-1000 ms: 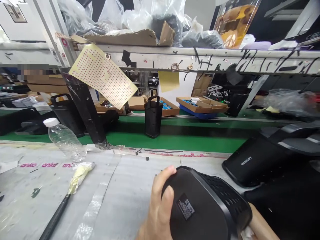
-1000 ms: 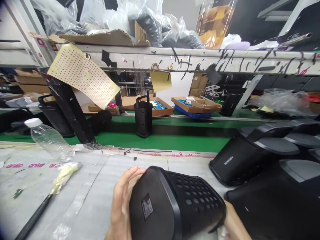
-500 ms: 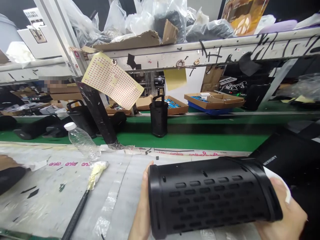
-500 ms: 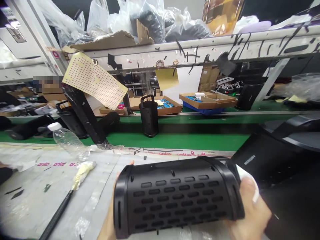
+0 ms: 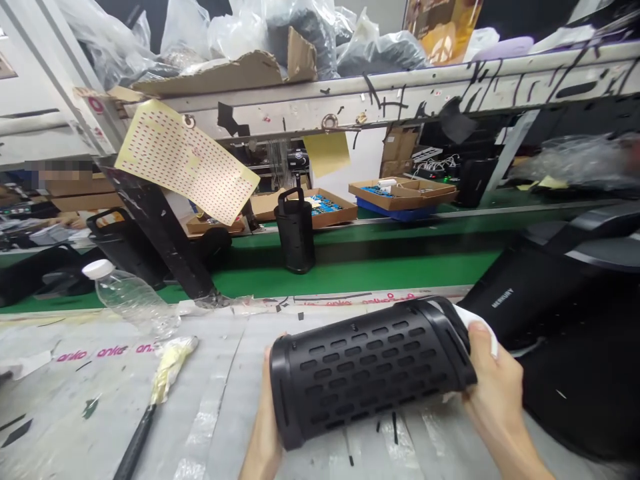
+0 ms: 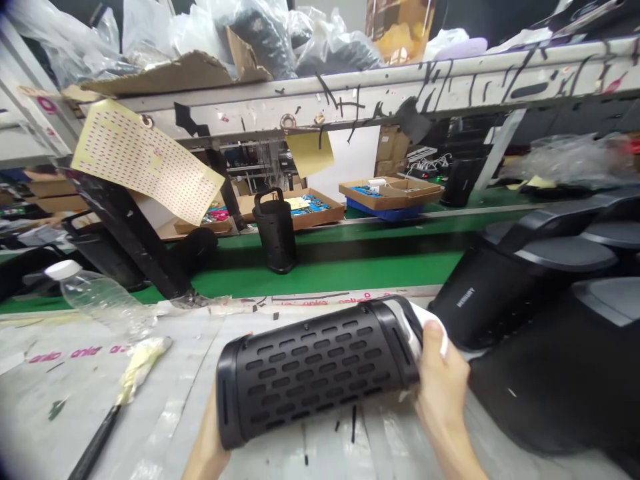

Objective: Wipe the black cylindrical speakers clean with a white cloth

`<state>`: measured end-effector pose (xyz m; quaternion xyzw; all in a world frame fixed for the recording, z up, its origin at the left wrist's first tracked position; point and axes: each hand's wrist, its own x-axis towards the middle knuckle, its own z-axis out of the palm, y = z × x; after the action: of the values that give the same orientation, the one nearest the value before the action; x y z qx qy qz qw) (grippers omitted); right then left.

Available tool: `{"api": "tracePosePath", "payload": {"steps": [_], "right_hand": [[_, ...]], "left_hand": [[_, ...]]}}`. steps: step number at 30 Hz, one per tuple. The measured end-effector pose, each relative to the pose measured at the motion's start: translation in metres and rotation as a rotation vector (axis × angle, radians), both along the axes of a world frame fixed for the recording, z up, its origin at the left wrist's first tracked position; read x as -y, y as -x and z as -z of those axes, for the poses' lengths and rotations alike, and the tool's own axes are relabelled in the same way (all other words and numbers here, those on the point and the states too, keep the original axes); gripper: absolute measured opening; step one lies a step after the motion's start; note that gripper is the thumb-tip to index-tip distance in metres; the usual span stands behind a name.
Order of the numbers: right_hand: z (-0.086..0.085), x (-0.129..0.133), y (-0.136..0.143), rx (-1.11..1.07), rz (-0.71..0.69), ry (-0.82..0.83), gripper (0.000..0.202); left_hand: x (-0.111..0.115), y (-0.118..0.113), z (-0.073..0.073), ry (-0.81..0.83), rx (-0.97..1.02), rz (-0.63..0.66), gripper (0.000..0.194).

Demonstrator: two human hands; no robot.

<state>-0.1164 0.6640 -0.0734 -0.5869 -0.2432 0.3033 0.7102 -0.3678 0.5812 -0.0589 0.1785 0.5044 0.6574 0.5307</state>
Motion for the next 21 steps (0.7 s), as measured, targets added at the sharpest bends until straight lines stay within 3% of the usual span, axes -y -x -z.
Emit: {"api": "tracePosePath", "payload": {"steps": [4,9,11,14,18,21], "right_hand": [[-0.007,0.001,0.003,-0.096,-0.060,0.033,0.051],[-0.015,0.004,0.008,-0.163,-0.079,0.038,0.045],[-0.021,0.006,0.011,-0.196,-0.086,0.042,0.042],[-0.033,0.010,0.014,-0.286,-0.076,0.027,0.033],[-0.048,0.011,0.018,-0.335,0.040,-0.169,0.026],[-0.053,0.008,0.014,-0.315,0.087,-0.306,0.024]], "left_hand": [[-0.001,-0.002,0.002,0.054,-0.006,-0.101,0.044],[-0.006,0.014,0.033,0.114,0.051,-0.201,0.025],[-0.009,0.020,0.039,0.162,0.107,-0.216,0.022],[-0.012,0.018,0.029,0.210,0.233,-0.144,0.030],[-0.010,0.005,-0.001,0.051,0.433,0.049,0.042],[-0.004,0.001,-0.010,-0.048,0.417,0.047,0.048]]}}
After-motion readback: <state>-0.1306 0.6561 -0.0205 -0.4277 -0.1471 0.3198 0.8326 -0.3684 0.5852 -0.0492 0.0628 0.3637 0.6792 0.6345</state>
